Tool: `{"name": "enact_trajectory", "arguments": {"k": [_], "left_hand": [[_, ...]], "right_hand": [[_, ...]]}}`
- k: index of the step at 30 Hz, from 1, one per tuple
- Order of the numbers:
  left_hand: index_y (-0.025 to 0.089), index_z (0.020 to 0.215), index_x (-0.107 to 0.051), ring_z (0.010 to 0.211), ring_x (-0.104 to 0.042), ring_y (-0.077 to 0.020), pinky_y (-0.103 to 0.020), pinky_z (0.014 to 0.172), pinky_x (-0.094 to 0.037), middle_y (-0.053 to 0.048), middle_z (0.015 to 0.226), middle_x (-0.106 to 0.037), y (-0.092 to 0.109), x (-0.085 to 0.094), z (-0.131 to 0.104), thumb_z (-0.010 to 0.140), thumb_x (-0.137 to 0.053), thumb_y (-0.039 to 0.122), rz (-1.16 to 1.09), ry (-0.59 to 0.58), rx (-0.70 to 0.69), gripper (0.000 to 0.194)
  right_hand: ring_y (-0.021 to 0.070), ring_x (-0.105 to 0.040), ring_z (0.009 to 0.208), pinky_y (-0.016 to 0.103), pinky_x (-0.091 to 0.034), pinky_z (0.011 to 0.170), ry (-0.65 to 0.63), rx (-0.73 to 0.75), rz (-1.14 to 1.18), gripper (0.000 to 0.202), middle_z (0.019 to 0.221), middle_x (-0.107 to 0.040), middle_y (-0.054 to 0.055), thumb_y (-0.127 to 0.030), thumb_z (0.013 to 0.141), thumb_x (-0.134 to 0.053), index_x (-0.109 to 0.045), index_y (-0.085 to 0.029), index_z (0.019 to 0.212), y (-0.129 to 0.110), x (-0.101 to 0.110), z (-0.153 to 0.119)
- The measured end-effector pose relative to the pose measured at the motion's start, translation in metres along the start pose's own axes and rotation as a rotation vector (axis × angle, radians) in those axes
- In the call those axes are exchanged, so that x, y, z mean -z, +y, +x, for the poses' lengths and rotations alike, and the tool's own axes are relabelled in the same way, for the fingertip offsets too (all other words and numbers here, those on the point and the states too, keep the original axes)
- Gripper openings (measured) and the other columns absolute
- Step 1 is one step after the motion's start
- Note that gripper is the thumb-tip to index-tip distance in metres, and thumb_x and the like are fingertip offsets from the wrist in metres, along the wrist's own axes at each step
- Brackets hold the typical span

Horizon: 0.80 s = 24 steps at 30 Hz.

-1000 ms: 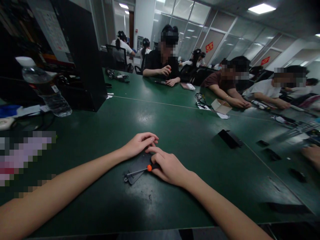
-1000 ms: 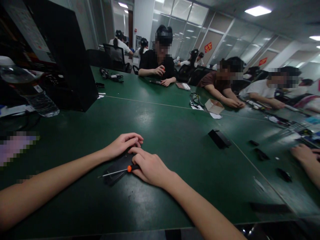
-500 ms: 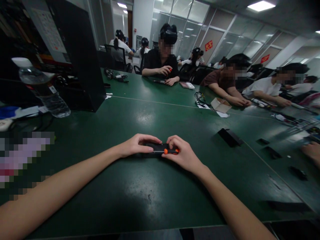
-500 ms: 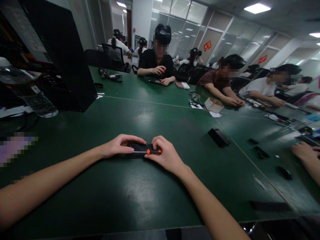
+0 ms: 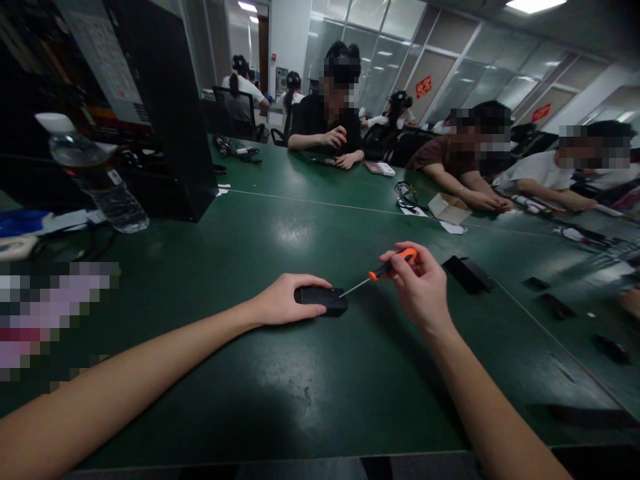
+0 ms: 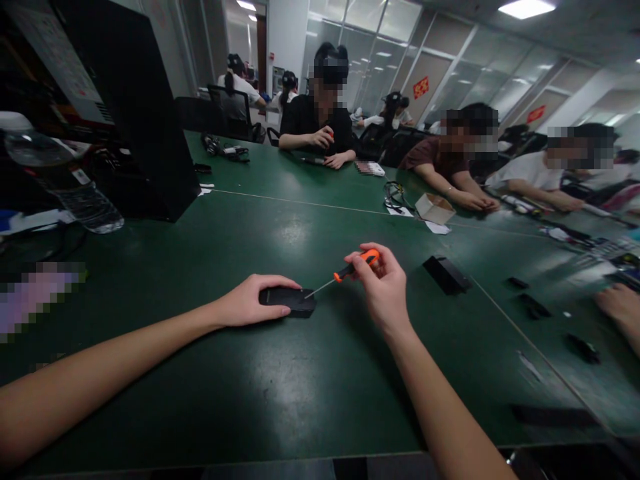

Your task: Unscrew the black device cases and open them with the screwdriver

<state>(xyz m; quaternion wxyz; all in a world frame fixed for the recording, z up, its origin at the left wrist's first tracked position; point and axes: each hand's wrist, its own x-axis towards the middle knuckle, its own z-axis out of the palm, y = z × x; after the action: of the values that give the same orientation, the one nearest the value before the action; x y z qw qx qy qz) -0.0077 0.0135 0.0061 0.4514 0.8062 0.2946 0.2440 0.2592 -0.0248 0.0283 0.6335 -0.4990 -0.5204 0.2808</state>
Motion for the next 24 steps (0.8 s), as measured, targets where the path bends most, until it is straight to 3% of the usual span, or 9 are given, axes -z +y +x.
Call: {"name": "enact_trajectory", "arguments": {"k": [3, 5, 7, 10, 12, 17, 24], "left_hand": [[0.02, 0.123, -0.072, 0.105, -0.07, -0.0255, -0.035, 0.089, -0.052, -0.007, 0.12, -0.075, 0.003, -0.006, -0.001, 0.083, -0.075, 0.038, 0.054, 0.05, 0.01, 0.044], [0.02, 0.122, -0.072, 0.102, -0.07, -0.0245, -0.033, 0.089, -0.052, -0.006, 0.117, -0.076, 0.004, -0.008, -0.002, 0.082, -0.075, 0.037, 0.064, 0.071, 0.009, 0.043], [0.021, 0.121, -0.073, 0.101, -0.071, -0.0234, -0.032, 0.089, -0.052, -0.005, 0.115, -0.076, 0.005, -0.01, -0.003, 0.083, -0.074, 0.035, 0.07, 0.091, 0.013, 0.041], [0.021, 0.119, -0.073, 0.101, -0.071, -0.0231, -0.032, 0.091, -0.052, -0.004, 0.114, -0.076, 0.005, -0.012, -0.003, 0.083, -0.073, 0.034, 0.078, 0.111, 0.011, 0.038], [0.021, 0.12, -0.073, 0.101, -0.071, -0.0235, -0.032, 0.091, -0.052, -0.004, 0.115, -0.076, 0.004, -0.012, -0.003, 0.083, -0.073, 0.034, 0.081, 0.112, 0.008, 0.039], [0.021, 0.12, -0.073, 0.101, -0.071, -0.0248, -0.034, 0.091, -0.053, -0.005, 0.115, -0.076, 0.005, -0.012, -0.002, 0.084, -0.073, 0.034, 0.099, 0.108, -0.009, 0.039], [0.02, 0.122, -0.072, 0.104, -0.07, -0.024, -0.033, 0.097, -0.051, -0.005, 0.118, -0.075, 0.006, -0.012, -0.003, 0.085, -0.073, 0.034, 0.126, 0.104, -0.017, 0.039]], "right_hand": [[0.0158, -0.067, 0.076, 0.028, -0.056, 0.064, 0.001, 0.217, -0.151, 0.029, 0.091, -0.071, 0.003, -0.04, 0.089, -0.071, -0.061, -0.024, 0.111, -0.019, 0.0, 0.002], [0.0163, -0.067, 0.079, 0.028, -0.056, 0.065, -0.121, 0.329, -0.306, 0.025, 0.093, -0.07, 0.003, -0.037, 0.091, -0.069, -0.061, -0.024, 0.11, -0.041, -0.002, 0.01], [0.0155, -0.066, 0.077, 0.027, -0.053, 0.066, -0.37, 0.384, -0.521, 0.02, 0.091, -0.07, 0.002, -0.036, 0.092, -0.068, -0.063, -0.023, 0.106, -0.067, -0.005, 0.023], [0.0139, -0.064, 0.07, 0.026, -0.047, 0.062, -0.843, 0.389, -0.775, 0.012, 0.085, -0.071, 0.0, -0.034, 0.095, -0.062, -0.067, -0.023, 0.098, -0.1, -0.012, 0.045], [0.0141, -0.065, 0.07, 0.025, -0.044, 0.061, -0.969, 0.408, -0.833, 0.013, 0.083, -0.072, 0.0, -0.033, 0.097, -0.06, -0.068, -0.024, 0.097, -0.113, -0.018, 0.053], [0.0158, -0.066, 0.074, 0.026, -0.045, 0.065, -0.792, 0.533, -0.821, 0.011, 0.088, -0.073, 0.002, -0.031, 0.098, -0.058, -0.064, -0.023, 0.101, -0.118, -0.028, 0.052], [0.0147, -0.065, 0.072, 0.025, -0.045, 0.064, -0.832, 0.519, -0.803, 0.011, 0.085, -0.072, 0.002, -0.03, 0.097, -0.058, -0.064, -0.021, 0.099, -0.105, -0.028, 0.053]]}}
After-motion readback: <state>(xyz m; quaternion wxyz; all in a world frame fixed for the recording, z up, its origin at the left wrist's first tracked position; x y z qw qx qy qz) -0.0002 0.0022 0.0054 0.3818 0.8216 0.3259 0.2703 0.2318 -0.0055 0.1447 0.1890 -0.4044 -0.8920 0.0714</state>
